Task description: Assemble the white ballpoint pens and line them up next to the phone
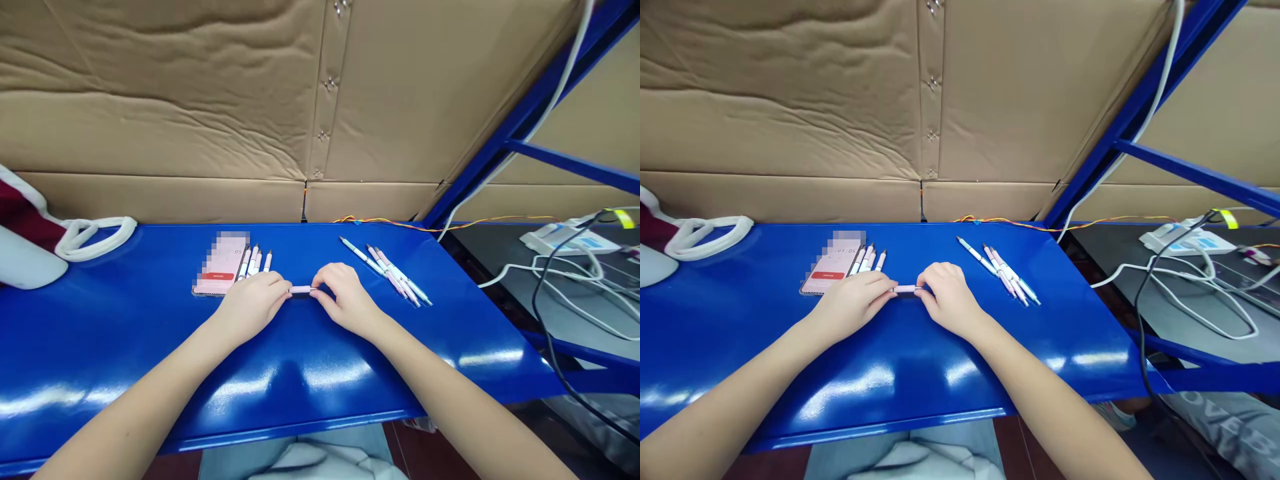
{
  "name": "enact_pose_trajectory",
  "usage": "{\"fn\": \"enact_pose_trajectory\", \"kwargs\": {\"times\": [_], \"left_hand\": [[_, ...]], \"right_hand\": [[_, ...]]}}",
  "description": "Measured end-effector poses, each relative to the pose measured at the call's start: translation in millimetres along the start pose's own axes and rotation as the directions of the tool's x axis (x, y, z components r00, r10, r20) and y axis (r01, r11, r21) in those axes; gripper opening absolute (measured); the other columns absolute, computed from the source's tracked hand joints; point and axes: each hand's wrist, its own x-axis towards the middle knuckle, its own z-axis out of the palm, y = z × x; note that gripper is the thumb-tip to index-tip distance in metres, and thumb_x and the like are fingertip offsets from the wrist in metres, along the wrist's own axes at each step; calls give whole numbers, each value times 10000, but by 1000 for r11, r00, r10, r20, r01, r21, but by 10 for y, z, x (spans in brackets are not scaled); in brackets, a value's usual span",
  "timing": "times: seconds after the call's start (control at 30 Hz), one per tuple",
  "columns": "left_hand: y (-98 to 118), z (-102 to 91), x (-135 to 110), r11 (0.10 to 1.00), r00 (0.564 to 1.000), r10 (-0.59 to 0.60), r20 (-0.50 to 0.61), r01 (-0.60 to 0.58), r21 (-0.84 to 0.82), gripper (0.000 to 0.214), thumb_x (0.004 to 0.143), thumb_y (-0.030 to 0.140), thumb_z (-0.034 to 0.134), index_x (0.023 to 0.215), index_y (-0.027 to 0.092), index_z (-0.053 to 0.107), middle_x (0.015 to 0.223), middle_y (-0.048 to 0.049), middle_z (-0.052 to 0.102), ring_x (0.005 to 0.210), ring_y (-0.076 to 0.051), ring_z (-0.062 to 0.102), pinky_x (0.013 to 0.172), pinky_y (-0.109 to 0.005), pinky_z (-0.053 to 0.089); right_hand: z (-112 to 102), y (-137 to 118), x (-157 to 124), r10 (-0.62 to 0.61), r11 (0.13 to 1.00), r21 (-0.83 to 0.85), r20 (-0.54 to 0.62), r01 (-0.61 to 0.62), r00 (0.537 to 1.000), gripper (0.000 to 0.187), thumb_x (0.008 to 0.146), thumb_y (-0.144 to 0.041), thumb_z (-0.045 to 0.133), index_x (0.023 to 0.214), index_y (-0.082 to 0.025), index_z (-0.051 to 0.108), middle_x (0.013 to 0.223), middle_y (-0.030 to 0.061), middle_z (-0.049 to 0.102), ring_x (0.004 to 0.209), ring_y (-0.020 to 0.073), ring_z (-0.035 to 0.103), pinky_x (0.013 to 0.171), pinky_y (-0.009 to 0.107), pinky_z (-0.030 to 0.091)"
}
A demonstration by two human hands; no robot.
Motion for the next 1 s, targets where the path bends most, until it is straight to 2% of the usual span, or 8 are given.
{"fn": "enact_pose_trajectory", "kwargs": {"times": [0.2,0.33,0.43,0.6,0.73,0.87,0.93,1.0], "left_hand": [[21,-11,2,1000,1000,-6,-1,6,-3,251,936,271,401,954,188,637,937,-50,647,859,-175,602,753,-292,480],[28,-8,2,1000,1000,-9,13,9,0,259,941,274,388,963,188,632,924,-51,644,854,-169,599,750,-282,470],[16,-1,1,1000,1000,0,10,0,-7,256,939,273,385,951,189,627,911,-48,637,840,-167,592,738,-281,467],[28,-17,3,1000,1000,0,-16,0,-29,244,936,261,385,945,186,617,902,-46,634,821,-167,587,723,-279,463],[64,-23,3,1000,999,-6,-34,5,-18,257,942,262,372,928,171,612,898,-53,637,825,-170,593,721,-281,466],[129,-23,-4,1000,1000,-4,-24,5,19,268,939,263,370,923,172,621,879,-53,645,802,-167,601,673,-273,461],[180,-32,11,999,999,-39,-6,39,33,266,919,282,398,857,179,635,826,-44,650,754,-164,603,629,-265,448],[215,-39,52,991,993,-117,-2,117,57,261,874,318,450,752,182,636,736,-35,643,677,-166,593,584,-270,428]], "right_hand": [[3,9,-2,-8,999,-32,31,9,999,142,865,-298,553,943,-187,593,958,69,610,919,213,502,816,355,350],[19,1,8,-13,997,-77,59,17,998,182,918,-276,461,878,-184,612,901,62,607,884,200,491,801,347,342],[19,0,9,-5,996,-90,81,13,997,196,920,-308,458,895,-190,612,893,61,604,868,196,489,791,346,343],[-5,13,4,-83,984,-156,51,90,995,169,906,-267,479,917,-186,627,939,79,616,914,213,494,820,367,332],[1,54,3,-122,987,-103,18,123,992,186,912,-256,469,905,-190,642,930,74,646,968,215,519,860,381,324],[14,94,17,-103,994,-16,37,104,994,187,905,-268,489,855,-201,657,887,56,663,1019,217,540,900,391,309],[-6,114,39,-82,996,22,56,81,995,204,909,-287,485,854,-210,666,865,45,664,953,200,563,883,376,326],[-56,163,66,-44,998,36,54,42,998,208,898,-347,502,977,-228,654,911,47,657,915,193,567,863,361,353]]}}
